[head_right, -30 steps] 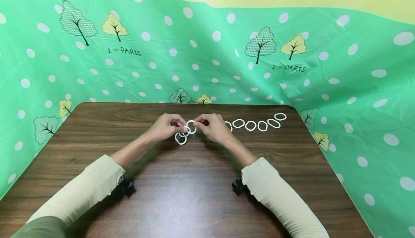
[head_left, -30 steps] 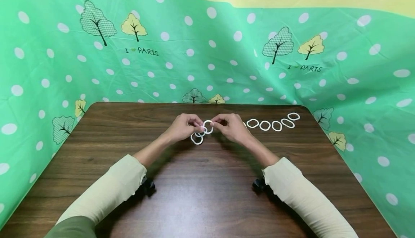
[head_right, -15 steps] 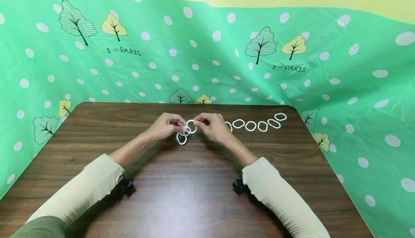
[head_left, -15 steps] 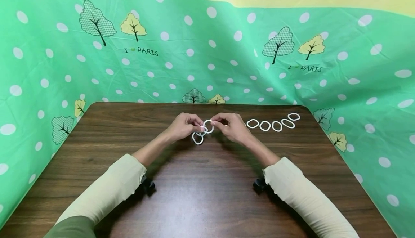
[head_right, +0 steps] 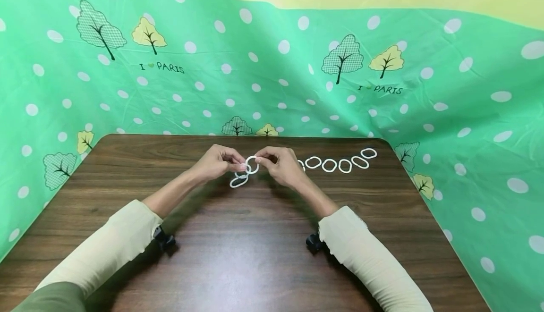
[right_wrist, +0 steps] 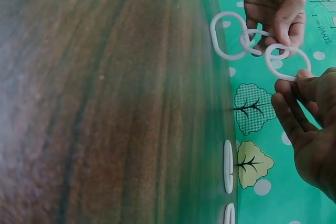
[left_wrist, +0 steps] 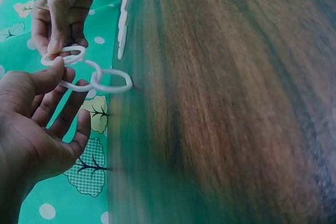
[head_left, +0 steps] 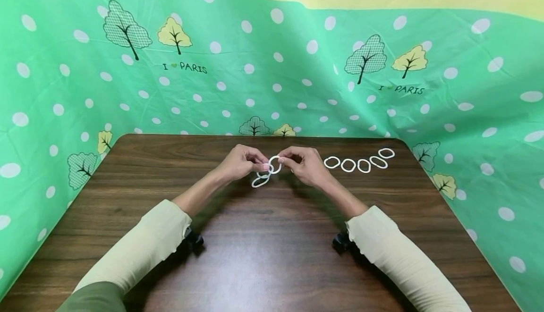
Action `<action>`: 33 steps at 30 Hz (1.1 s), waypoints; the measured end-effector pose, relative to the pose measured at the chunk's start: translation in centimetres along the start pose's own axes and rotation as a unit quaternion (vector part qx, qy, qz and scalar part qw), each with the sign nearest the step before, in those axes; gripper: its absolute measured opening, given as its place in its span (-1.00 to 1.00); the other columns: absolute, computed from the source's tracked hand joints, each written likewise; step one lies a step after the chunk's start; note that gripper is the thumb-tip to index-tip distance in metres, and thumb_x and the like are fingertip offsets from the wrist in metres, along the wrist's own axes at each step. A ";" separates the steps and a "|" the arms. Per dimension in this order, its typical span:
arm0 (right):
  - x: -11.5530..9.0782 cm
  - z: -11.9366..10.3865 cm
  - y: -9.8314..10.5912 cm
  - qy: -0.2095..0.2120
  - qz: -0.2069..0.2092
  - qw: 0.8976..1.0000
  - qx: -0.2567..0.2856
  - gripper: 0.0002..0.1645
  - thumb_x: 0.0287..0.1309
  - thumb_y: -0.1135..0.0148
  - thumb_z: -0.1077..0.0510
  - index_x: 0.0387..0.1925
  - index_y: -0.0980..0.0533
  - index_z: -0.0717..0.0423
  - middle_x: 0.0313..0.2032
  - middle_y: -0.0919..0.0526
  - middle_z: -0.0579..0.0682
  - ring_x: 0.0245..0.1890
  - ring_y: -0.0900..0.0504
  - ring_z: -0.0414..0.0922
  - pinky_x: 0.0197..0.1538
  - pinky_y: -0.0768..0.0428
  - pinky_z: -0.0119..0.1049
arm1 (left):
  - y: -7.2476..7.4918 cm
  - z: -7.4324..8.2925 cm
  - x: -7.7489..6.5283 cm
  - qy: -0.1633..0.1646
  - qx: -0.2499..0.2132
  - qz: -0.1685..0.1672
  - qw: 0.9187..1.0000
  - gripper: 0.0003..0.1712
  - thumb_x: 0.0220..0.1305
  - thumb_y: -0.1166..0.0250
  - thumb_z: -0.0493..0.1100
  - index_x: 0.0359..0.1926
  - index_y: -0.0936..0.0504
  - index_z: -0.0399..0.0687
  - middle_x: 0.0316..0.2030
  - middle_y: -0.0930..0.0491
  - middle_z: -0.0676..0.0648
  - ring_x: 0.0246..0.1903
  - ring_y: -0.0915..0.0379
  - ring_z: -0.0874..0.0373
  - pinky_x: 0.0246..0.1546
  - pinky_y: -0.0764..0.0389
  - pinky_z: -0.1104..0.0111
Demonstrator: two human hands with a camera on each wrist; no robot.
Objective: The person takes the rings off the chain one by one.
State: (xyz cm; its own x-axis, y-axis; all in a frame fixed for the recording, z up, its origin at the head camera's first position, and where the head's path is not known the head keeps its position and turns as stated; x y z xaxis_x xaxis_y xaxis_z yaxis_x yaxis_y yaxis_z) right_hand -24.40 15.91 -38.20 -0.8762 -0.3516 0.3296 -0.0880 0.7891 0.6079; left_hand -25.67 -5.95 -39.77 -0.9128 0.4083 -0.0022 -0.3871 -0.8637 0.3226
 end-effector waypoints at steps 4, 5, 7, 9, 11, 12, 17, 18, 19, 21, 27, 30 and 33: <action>0.2 0.1 0.2 -0.002 -0.008 1.000 -0.005 -0.85 0.51 -0.48 0.22 -0.04 -0.83 0.22 -0.29 -0.86 0.14 -0.48 -0.62 -0.18 -0.34 -0.56 -0.41 | 0.1 -0.1 0.1 -0.007 0.007 0.007 1.000 -0.84 0.35 -0.61 -0.34 -0.08 -0.89 -0.29 -0.38 -0.87 0.05 -0.35 -0.71 0.29 -0.23 -0.61 0.40; 0.2 0.1 0.2 -0.005 -0.011 1.000 -0.010 -0.85 0.52 -0.48 0.21 -0.04 -0.84 0.21 -0.29 -0.87 0.12 -0.47 -0.63 -0.18 -0.33 -0.57 -0.41 | 0.2 -0.2 0.1 -0.008 0.008 0.008 1.000 -0.84 0.36 -0.61 -0.33 -0.07 -0.89 -0.29 -0.38 -0.87 0.04 -0.35 -0.70 0.29 -0.23 -0.59 0.42; 0.3 0.3 0.3 -0.014 -0.017 1.000 -0.015 -0.84 0.52 -0.48 0.19 -0.03 -0.84 0.21 -0.28 -0.87 0.10 -0.46 -0.64 -0.19 -0.32 -0.59 -0.41 | 0.3 -0.3 0.0 -0.012 0.011 0.012 1.000 -0.83 0.37 -0.60 -0.33 -0.06 -0.89 -0.30 -0.38 -0.86 0.04 -0.34 -0.70 0.30 -0.22 -0.58 0.45; 0.3 0.6 0.4 -0.026 -0.019 0.999 -0.022 -0.83 0.53 -0.48 0.16 -0.03 -0.84 0.19 -0.29 -0.86 0.08 -0.43 -0.64 -0.20 -0.30 -0.59 -0.40 | 0.4 -0.5 0.0 -0.013 0.012 0.017 1.000 -0.84 0.38 -0.59 -0.33 -0.05 -0.89 -0.29 -0.38 -0.85 0.04 -0.34 -0.69 0.30 -0.20 -0.58 0.45; 0.4 1.0 0.6 -0.042 -0.018 0.998 -0.033 -0.81 0.54 -0.47 0.13 -0.02 -0.85 0.16 -0.29 -0.87 0.07 -0.39 -0.65 -0.19 -0.26 -0.59 -0.36 | 0.5 -0.6 0.0 -0.013 0.013 0.022 1.000 -0.84 0.39 -0.59 -0.33 -0.06 -0.89 -0.29 -0.38 -0.84 0.04 -0.33 -0.68 0.30 -0.19 -0.59 0.45; 0.4 1.2 0.7 -0.051 -0.017 0.998 -0.040 -0.81 0.54 -0.47 0.11 -0.03 -0.85 0.13 -0.27 -0.87 0.05 -0.36 -0.66 -0.18 -0.23 -0.59 -0.34 | 0.6 -0.6 -0.1 -0.013 0.013 0.025 1.000 -0.84 0.39 -0.59 -0.33 -0.06 -0.89 -0.29 -0.38 -0.84 0.04 -0.33 -0.68 0.30 -0.18 -0.60 0.45; 0.7 2.2 0.8 -0.104 -0.021 0.992 -0.074 -0.81 0.53 -0.48 0.03 -0.05 -0.88 0.02 -0.14 -0.92 0.01 -0.18 -0.73 -0.08 -0.07 -0.61 -0.21 | 0.9 -0.8 -0.2 -0.011 0.013 0.029 0.999 -0.84 0.39 -0.59 -0.32 -0.05 -0.89 -0.28 -0.38 -0.84 0.07 -0.32 -0.67 0.29 -0.16 -0.60 0.45; 0.7 2.4 0.7 -0.113 -0.024 0.990 -0.079 -0.80 0.53 -0.48 0.03 -0.05 -0.88 0.02 -0.12 -0.93 0.01 -0.15 -0.74 -0.07 -0.05 -0.62 -0.20 | 1.0 -0.8 -0.2 -0.010 0.013 0.028 0.999 -0.84 0.39 -0.59 -0.31 -0.05 -0.89 -0.27 -0.38 -0.84 0.08 -0.32 -0.68 0.29 -0.16 -0.60 0.45; 0.8 2.6 0.6 -0.121 -0.028 0.989 -0.084 -0.80 0.52 -0.49 0.03 -0.05 -0.89 0.02 -0.11 -0.93 0.02 -0.14 -0.75 -0.07 -0.04 -0.62 -0.20 | 0.9 -0.8 -0.2 -0.010 0.012 0.026 1.000 -0.84 0.40 -0.59 -0.31 -0.05 -0.89 -0.26 -0.38 -0.84 0.09 -0.32 -0.68 0.29 -0.15 -0.60 0.44; 0.8 3.1 0.5 -0.129 -0.033 0.987 -0.093 -0.81 0.50 -0.51 0.04 -0.06 -0.89 0.04 -0.14 -0.93 0.02 -0.17 -0.76 -0.09 -0.06 -0.62 -0.23 | 0.9 -0.8 -0.2 -0.009 0.011 0.022 1.000 -0.83 0.40 -0.60 -0.29 -0.04 -0.90 -0.24 -0.37 -0.85 0.10 -0.31 -0.69 0.29 -0.14 -0.61 0.43; 1.2 3.7 -0.1 -0.158 -0.046 0.982 -0.093 -0.81 0.46 -0.55 0.06 -0.09 -0.90 0.08 -0.31 -0.93 0.01 -0.37 -0.80 -0.19 -0.20 -0.61 -0.34 | 0.6 -0.8 0.0 -0.014 0.011 0.019 1.000 -0.82 0.40 -0.61 -0.26 -0.04 -0.90 -0.21 -0.32 -0.87 0.06 -0.28 -0.70 0.28 -0.11 -0.63 0.41; 1.2 3.7 -0.2 -0.175 -0.052 0.979 -0.092 -0.80 0.45 -0.56 0.04 -0.11 -0.89 0.09 -0.35 -0.92 0.02 -0.38 -0.84 -0.17 -0.24 -0.61 -0.35 | 0.5 -0.8 0.1 -0.017 0.012 0.018 1.000 -0.83 0.40 -0.61 -0.26 -0.03 -0.90 -0.21 -0.31 -0.88 0.05 -0.27 -0.71 0.28 -0.09 -0.64 0.40; 1.3 3.9 -0.2 -0.185 -0.053 0.977 -0.091 -0.80 0.43 -0.58 0.03 -0.16 -0.89 0.09 -0.37 -0.91 0.02 -0.39 -0.85 -0.15 -0.26 -0.62 -0.35 | 0.4 -0.8 0.2 -0.017 0.012 0.016 1.000 -0.83 0.41 -0.60 -0.27 -0.04 -0.90 -0.22 -0.31 -0.88 0.05 -0.28 -0.71 0.28 -0.10 -0.65 0.41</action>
State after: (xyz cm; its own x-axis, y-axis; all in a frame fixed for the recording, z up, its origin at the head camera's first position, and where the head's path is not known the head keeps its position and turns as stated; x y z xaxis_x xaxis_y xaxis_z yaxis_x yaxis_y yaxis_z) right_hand -27.31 17.23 -40.73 -0.9811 -0.1932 -0.0060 -0.1313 0.6434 0.7542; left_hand -26.15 -6.46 -40.42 -0.9199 0.3901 0.0401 -0.3539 -0.8698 0.3437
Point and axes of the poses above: each hand's wrist, its own x-axis towards the middle knuckle, its own y-axis out of the back of the hand, z = x × y, the point moved 4 cm from there along x, towards the middle knuckle
